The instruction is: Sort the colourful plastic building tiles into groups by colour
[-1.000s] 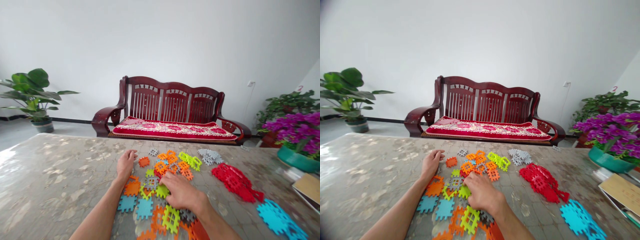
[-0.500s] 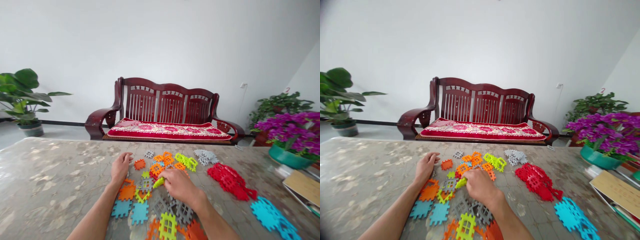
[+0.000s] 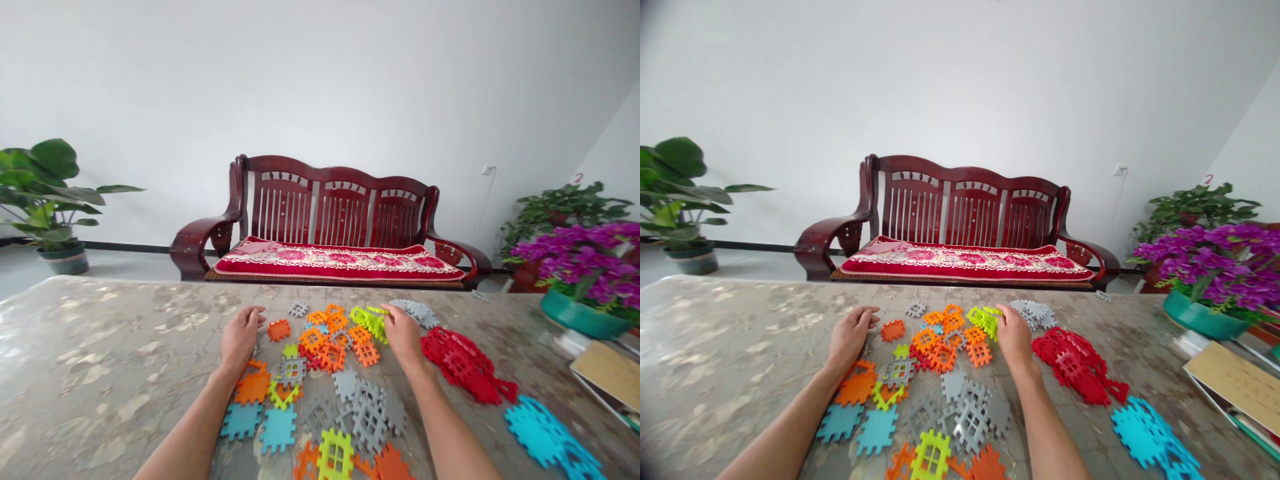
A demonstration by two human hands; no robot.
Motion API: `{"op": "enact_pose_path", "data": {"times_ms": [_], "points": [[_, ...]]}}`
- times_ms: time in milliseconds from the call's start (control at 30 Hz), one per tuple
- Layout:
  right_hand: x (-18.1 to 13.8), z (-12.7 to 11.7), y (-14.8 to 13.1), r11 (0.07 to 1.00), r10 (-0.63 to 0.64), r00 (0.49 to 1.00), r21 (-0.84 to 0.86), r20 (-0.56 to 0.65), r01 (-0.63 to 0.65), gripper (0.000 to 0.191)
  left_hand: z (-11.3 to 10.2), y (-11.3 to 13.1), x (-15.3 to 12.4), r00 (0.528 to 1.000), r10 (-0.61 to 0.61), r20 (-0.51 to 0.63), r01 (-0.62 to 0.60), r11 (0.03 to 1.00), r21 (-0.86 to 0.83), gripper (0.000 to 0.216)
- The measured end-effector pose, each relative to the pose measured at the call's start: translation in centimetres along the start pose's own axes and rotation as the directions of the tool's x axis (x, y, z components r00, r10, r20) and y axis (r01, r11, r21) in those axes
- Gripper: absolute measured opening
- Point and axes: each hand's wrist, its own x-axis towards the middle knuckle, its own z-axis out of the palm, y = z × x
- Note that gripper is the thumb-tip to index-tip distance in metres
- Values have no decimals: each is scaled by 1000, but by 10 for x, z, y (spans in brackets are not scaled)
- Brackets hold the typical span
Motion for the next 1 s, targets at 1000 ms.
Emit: {"op": "enact_pose_path", "data": {"times_ms": [1000], "points": [[-80, 7, -137, 797, -603, 704, 332, 375, 505, 28, 2, -1, -1, 999, 34, -26, -34, 999, -19, 36]]}}
